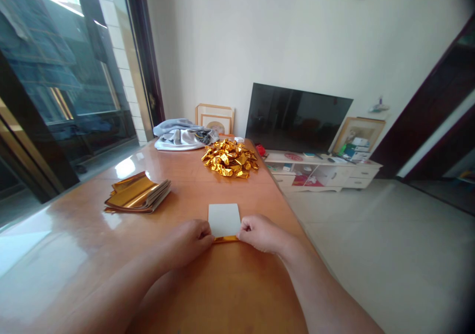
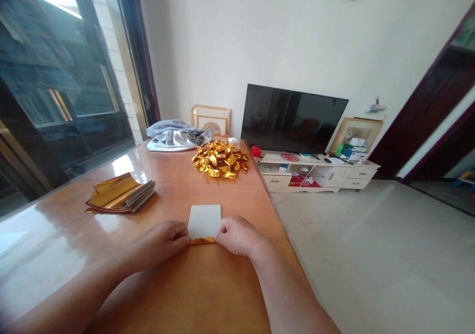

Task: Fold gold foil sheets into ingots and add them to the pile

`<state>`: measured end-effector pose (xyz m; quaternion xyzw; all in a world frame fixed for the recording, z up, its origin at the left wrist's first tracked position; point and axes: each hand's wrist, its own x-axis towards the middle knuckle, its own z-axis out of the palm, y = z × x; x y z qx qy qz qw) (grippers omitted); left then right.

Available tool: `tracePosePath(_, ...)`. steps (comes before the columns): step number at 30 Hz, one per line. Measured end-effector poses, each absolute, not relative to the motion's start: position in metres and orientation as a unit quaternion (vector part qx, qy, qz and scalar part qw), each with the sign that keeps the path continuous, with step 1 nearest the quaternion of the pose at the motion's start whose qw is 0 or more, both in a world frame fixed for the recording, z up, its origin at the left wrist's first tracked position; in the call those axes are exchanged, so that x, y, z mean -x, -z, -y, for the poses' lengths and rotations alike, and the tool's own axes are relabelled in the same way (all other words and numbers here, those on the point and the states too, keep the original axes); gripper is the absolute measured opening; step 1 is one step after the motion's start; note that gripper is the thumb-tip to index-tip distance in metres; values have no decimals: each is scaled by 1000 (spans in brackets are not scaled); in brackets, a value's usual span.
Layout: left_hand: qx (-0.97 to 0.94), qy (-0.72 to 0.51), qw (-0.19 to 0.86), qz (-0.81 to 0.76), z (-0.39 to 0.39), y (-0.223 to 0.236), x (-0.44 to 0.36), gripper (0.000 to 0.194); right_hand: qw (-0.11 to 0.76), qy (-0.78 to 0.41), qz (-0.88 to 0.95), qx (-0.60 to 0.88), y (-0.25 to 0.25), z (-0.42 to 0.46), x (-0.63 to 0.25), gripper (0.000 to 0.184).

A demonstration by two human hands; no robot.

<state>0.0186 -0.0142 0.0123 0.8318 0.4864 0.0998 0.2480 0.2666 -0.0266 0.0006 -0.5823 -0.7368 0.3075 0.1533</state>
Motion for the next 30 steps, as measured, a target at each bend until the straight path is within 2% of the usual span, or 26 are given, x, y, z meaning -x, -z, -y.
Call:
tracePosePath(18,-840,-89,181,-503,12,-2,-21,18,138,-266,748,593,1,26,-265,20)
tracePosePath(30,-839,-93,173,-508,12,3,-22,13,129,-255,736,613,-1,28,-262,16)
